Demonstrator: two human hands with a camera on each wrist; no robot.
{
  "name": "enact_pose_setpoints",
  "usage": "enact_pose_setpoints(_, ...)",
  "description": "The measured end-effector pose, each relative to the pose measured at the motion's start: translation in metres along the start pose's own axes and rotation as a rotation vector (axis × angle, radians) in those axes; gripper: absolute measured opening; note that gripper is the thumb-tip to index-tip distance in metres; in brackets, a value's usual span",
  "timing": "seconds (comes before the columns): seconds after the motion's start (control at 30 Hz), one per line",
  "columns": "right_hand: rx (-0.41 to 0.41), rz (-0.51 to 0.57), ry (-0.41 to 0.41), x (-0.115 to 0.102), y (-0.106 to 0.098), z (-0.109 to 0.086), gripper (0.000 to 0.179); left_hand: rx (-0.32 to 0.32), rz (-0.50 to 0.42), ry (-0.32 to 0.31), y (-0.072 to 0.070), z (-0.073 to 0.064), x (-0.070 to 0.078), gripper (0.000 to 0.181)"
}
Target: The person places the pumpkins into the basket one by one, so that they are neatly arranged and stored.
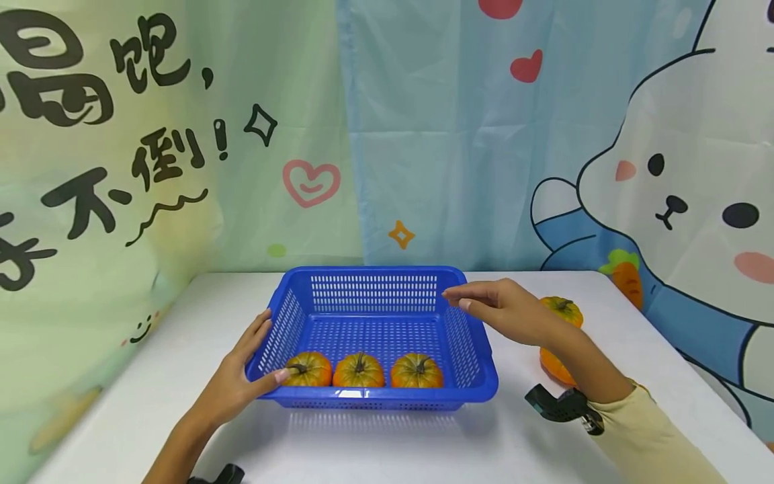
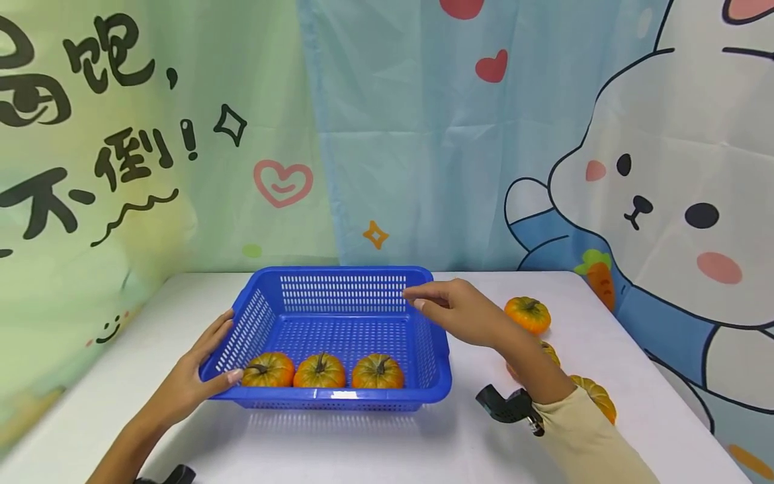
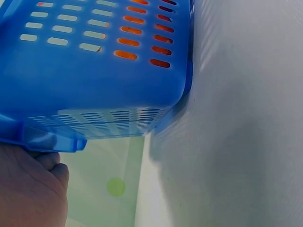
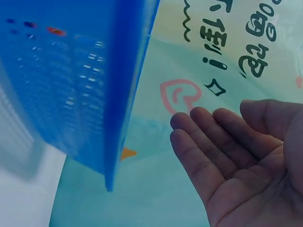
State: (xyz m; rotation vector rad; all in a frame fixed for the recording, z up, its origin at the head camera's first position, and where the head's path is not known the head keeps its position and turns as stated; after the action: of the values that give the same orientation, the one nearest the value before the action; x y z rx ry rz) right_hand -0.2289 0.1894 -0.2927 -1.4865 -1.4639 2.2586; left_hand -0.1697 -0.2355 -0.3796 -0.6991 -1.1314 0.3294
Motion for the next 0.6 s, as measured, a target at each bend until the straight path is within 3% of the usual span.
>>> enact_pose_setpoints(0.37, 0.090, -0.042, 0.059, 0.009, -0.001, -0.035, 0.034, -0.003, -0.012, -0.001, 0.000, -0.001, 0.002, 0.088)
enact_pose_setpoints(0.6, 0.143, -0.072, 0.056, 0.018, -0.002, -0.055, 0.031, -0.007, -0.016, -0.019, -0.001, -0.001, 0.001, 0.089)
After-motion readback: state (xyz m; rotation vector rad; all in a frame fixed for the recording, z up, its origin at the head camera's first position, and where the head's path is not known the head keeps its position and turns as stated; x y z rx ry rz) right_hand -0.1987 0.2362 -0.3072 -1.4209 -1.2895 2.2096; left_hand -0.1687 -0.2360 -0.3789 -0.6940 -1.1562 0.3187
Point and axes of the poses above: each hand's wrist, its own z-axis towards the middle knuckle, its own y-axis out of the palm, x = y × z, the point moved 1 cm from there along z, towards the middle knuckle, and after that the axes turned 9 degrees about -x, right-handed, at the moved point
